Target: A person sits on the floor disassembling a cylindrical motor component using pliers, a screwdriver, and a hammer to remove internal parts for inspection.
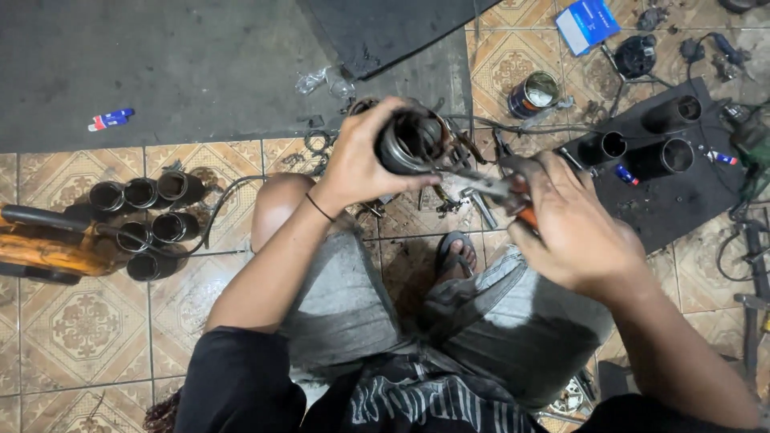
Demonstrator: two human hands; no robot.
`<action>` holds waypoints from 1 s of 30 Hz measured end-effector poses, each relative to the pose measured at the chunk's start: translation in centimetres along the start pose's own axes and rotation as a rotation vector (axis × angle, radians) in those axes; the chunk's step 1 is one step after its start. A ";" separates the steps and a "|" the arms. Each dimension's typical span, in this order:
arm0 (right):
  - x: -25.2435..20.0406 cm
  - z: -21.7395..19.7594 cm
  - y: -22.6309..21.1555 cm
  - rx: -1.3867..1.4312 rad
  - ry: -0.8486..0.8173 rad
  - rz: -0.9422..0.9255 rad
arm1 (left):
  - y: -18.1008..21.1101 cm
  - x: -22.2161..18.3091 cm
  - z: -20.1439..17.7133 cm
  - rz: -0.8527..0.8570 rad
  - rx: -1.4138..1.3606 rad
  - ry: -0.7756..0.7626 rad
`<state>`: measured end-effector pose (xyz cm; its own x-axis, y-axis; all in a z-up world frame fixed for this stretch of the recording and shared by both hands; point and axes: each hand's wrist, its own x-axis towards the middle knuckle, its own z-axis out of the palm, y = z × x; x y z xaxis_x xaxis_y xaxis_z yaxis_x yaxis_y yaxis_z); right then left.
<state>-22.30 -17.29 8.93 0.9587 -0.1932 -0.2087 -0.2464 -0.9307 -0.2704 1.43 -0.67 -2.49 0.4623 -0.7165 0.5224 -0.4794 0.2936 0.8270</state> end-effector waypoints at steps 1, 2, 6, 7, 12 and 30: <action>0.0 1.1 1.3 -0.003 0.002 0.000 | 0.0 0.0 -0.4 0.003 0.000 0.001; 0.0 2.2 2.6 0.077 -0.064 0.043 | 0.1 0.1 -0.9 0.046 -0.037 0.072; 1.7 7.1 5.2 0.217 -0.158 -0.055 | 1.3 0.4 -2.2 0.125 -0.086 0.190; 2.5 8.7 5.4 0.217 -0.156 -0.057 | 1.1 0.3 -1.7 0.127 -0.085 0.190; 5.6 7.2 1.0 0.583 -0.146 -0.116 | 1.2 -0.3 -0.3 0.230 -0.230 0.208; 7.7 16.5 4.2 1.379 0.064 -0.367 | 4.4 -0.8 2.0 0.320 -0.440 0.159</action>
<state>-18.27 -17.54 -9.32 0.9928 -0.0598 0.1041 0.1099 0.1035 -0.9885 -2.53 -0.06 0.35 0.4684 -0.4539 0.7580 -0.2738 0.7411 0.6130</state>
